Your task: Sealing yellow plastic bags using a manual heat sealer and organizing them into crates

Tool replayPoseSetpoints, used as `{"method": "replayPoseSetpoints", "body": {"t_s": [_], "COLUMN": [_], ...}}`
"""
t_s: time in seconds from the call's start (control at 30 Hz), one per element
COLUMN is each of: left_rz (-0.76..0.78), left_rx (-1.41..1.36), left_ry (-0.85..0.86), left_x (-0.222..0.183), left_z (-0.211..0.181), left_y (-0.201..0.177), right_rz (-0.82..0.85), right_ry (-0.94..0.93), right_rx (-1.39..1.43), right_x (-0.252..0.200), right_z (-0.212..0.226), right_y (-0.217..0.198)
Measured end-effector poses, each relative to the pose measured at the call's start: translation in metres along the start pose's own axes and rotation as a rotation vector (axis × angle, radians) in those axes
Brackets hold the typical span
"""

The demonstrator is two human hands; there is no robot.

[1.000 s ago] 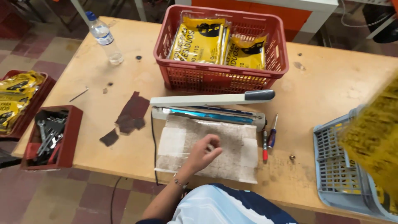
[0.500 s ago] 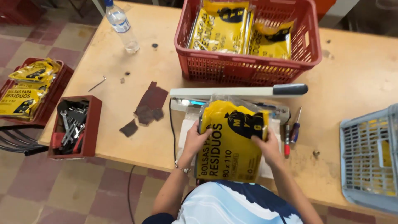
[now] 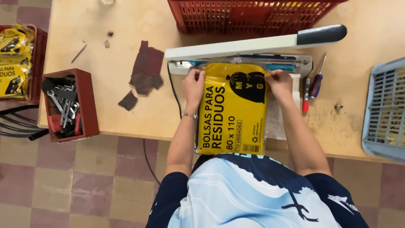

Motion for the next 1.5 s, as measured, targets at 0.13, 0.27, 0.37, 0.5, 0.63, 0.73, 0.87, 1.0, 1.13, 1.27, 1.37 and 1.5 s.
{"method": "replayPoseSetpoints", "body": {"t_s": [0.13,0.27,0.37,0.5,0.63,0.73,0.87,1.0,1.13,1.27,1.37,1.5], "left_rz": [-0.081,-0.052,-0.084,-0.114,-0.102,-0.086,-0.124,-0.115,-0.115,-0.092,0.013,-0.042], "left_rx": [0.181,0.261,0.373,0.402,0.323,0.279,0.3,0.343,0.341,0.24,0.274,0.322], "left_ry": [-0.026,-0.022,0.004,-0.006,0.054,0.014,0.037,0.01,-0.013,-0.018,-0.083,-0.072], "left_x": [0.016,0.029,0.039,0.045,0.038,0.039,0.045,0.049,0.048,0.04,0.035,0.038], "left_z": [0.005,0.012,0.02,0.018,-0.004,-0.004,0.0,0.005,-0.001,-0.018,-0.02,-0.009], "left_y": [0.007,0.022,0.03,0.028,0.008,0.005,0.012,0.018,0.014,-0.003,0.0,0.011], "right_rz": [-0.038,-0.061,-0.134,-0.2,-0.186,-0.161,-0.136,-0.15,-0.151,-0.161,-0.159,-0.117], "right_ry": [0.025,-0.022,0.044,0.002,-0.155,-0.293,-0.377,-0.593,-0.742,-0.754,-0.746,-0.731], "right_rx": [-0.266,-0.287,-0.142,-0.128,-0.127,-0.174,-0.191,-0.223,-0.247,-0.255,-0.273,-0.274], "right_x": [0.01,0.023,0.033,0.032,0.011,0.004,0.003,0.0,0.002,0.002,0.004,0.003], "right_z": [-0.008,-0.002,-0.005,0.001,0.05,0.061,0.059,0.071,0.08,0.082,0.081,0.084], "right_y": [0.0,0.007,0.003,-0.002,-0.004,-0.001,0.0,0.002,0.005,0.004,0.002,0.0]}}
Point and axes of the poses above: each hand's wrist, its own x-axis towards the middle knuckle, its own y-axis out of the palm, z = x × y, the point moved 6 cm from there along x, towards the middle knuckle, and after that the axes turned 11 degrees about x, right-handed, at the moved point
